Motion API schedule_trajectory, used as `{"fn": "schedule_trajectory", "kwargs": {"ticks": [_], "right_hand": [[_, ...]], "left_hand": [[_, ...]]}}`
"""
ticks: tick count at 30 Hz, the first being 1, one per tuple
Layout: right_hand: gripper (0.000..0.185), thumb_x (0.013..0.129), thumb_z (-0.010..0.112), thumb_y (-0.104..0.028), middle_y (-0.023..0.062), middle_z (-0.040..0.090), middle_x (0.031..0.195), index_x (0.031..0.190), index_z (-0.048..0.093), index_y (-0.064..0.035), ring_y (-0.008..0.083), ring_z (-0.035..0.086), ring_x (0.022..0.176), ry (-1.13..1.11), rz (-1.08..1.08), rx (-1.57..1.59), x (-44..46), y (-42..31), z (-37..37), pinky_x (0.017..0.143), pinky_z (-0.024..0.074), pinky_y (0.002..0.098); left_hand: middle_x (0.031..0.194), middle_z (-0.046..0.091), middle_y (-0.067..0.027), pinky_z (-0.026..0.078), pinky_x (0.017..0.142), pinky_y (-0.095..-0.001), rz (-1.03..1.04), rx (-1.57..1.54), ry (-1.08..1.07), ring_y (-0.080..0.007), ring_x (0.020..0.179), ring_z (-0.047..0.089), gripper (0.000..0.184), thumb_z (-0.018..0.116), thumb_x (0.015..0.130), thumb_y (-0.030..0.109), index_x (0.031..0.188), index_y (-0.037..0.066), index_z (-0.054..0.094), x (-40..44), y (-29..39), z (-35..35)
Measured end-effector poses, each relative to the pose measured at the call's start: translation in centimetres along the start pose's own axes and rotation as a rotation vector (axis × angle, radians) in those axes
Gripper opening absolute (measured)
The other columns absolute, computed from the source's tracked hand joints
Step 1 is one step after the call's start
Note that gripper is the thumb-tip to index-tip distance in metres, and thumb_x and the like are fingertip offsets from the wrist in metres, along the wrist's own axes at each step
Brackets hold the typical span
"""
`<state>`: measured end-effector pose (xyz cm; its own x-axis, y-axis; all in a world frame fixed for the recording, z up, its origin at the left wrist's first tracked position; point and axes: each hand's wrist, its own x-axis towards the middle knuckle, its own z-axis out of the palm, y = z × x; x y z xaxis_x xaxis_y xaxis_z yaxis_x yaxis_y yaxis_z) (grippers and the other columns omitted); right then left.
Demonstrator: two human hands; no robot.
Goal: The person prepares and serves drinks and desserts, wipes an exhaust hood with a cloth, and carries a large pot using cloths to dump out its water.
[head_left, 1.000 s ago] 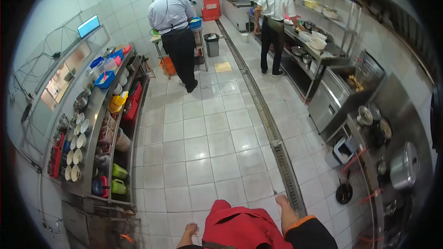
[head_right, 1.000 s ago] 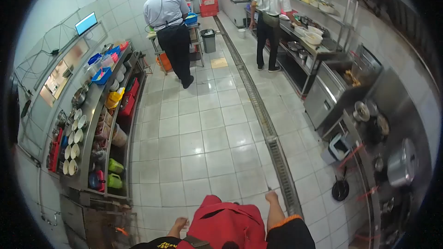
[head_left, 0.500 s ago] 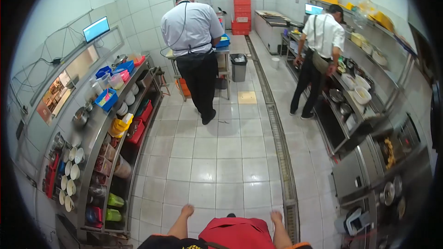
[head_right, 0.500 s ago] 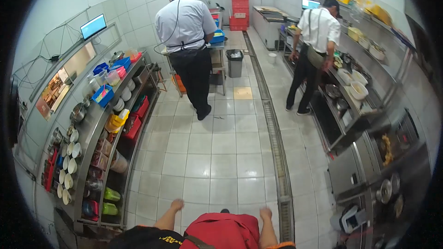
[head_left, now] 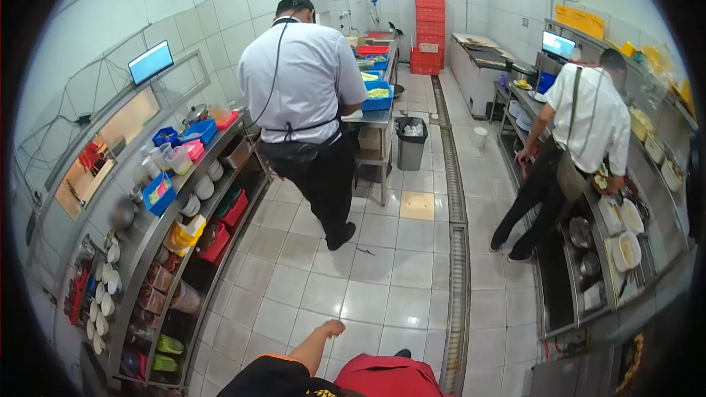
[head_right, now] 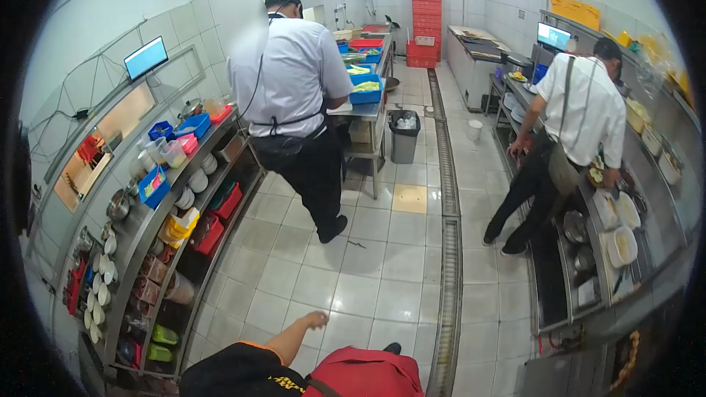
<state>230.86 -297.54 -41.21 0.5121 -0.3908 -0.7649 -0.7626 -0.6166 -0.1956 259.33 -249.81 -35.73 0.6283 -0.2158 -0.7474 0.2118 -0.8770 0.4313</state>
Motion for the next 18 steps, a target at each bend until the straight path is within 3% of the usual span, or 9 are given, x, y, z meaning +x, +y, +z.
{"fn": "schedule_trajectory", "kwargs": {"ticks": [3,4,5,7,8,13,16,17,18], "right_hand": [[0.039,0.078,0.048,-0.034,0.0178,0.062,0.099,0.102,0.062,-0.0063,0.0328,0.059,0.093,0.104,-0.142,-0.045,12.6,-5.4,-7.7,0.076,0.0465,0.0442],[0.031,0.081,0.046,-0.03,0.0172,0.062,0.096,0.094,0.064,-0.0087,0.0349,0.059,0.09,0.143,-0.372,-0.406,18.3,-8.8,-11.0,0.075,0.0468,0.043],[0.029,0.082,0.043,-0.027,0.0162,0.063,0.092,0.087,0.065,-0.0082,0.0343,0.059,0.086,0.037,-0.116,0.473,14.5,-16.9,-18.1,0.073,0.0463,0.0452],[0.033,0.084,0.046,-0.032,0.0137,0.063,0.081,0.087,0.062,-0.0037,0.0245,0.061,0.071,0.451,-0.5,0.117,23.5,-24.0,-24.0,0.065,0.0472,0.0354],[0.016,0.081,0.053,-0.019,0.0078,0.06,0.078,0.087,0.063,-0.0079,0.0125,0.058,0.069,0.437,-0.404,0.457,27.7,-27.4,-26.2,0.057,0.0454,0.0261],[0.022,0.082,0.053,-0.018,0.0044,0.06,0.07,0.1,0.058,-0.0069,0.0128,0.056,0.058,0.265,-0.526,0.928,30.1,-43.2,-36.1,0.049,0.0433,0.0264],[0.021,0.083,0.053,-0.019,0.005,0.059,0.067,0.097,0.06,-0.0062,0.013,0.057,0.058,0.334,-0.494,0.628,40.9,-41.2,-32.2,0.05,0.0446,0.0279],[0.022,0.083,0.051,-0.023,0.0083,0.061,0.07,0.09,0.062,-0.0046,0.0197,0.059,0.062,0.419,-0.393,0.44,38.6,-41.4,-32.3,0.055,0.0467,0.0332],[0.035,0.082,0.053,-0.032,0.0182,0.064,0.084,0.089,0.061,0.0011,0.0291,0.061,0.079,0.267,-0.392,0.142,38.4,-40.5,-32.6,0.068,0.0465,0.0426]], "left_hand": [[0.094,0.062,-0.0099,0.051,0.054,-0.0395,-0.123,-0.199,-0.107,-0.021,0.078,0.062,0.027,0.049,0.082,0.027,0.098,0.007,0.06,1.8,-2.4,0.9],[0.095,0.062,-0.0102,0.051,0.056,-0.0402,-0.229,-0.3,-0.088,-0.0217,0.079,0.062,0.027,0.05,0.081,0.025,0.098,0.006,0.059,2.0,-1.4,-0.2],[0.096,0.062,-0.0105,0.051,0.057,-0.041,-0.334,-0.403,-0.07,-0.0224,0.08,0.062,0.027,0.052,0.08,0.023,0.099,0.005,0.059,2.3,-0.9,-0.4],[0.097,0.062,-0.0107,0.051,0.06,-0.0414,-0.45,-0.49,-0.066,-0.0229,0.081,0.061,0.027,0.054,0.077,0.019,0.099,0.004,0.059,3.3,0.5,-2.3],[0.096,0.063,-0.0105,0.051,0.062,-0.0411,-0.456,-0.476,-0.08,-0.0228,0.082,0.061,0.027,0.055,0.076,0.018,0.098,0.003,0.06,4.7,0.7,-3.2],[0.099,0.06,-0.0066,0.05,0.063,-0.0401,-0.397,-0.279,-0.147,-0.0217,0.08,0.059,0.03,0.048,0.08,0.027,0.104,0.011,0.057,18.4,1.7,-10.4],[0.087,0.063,-0.014,0.05,0.07,-0.0383,-0.296,-0.121,-0.033,-0.0271,0.085,0.062,0.023,0.055,0.068,0.016,0.088,0.012,0.066,23.5,12.4,-21.8],[0.09,0.062,-0.0155,0.05,0.073,-0.0373,-0.057,0.246,0.15,-0.0265,0.09,0.06,0.025,0.049,0.075,0.023,0.092,0.011,0.064,29.8,10.7,-22.2],[0.096,0.061,-0.0178,0.048,0.076,-0.0391,0.099,0.217,0.351,-0.0282,0.094,0.059,0.03,0.045,0.081,0.029,0.097,0.009,0.061,27.3,16.1,-26.8]]}}
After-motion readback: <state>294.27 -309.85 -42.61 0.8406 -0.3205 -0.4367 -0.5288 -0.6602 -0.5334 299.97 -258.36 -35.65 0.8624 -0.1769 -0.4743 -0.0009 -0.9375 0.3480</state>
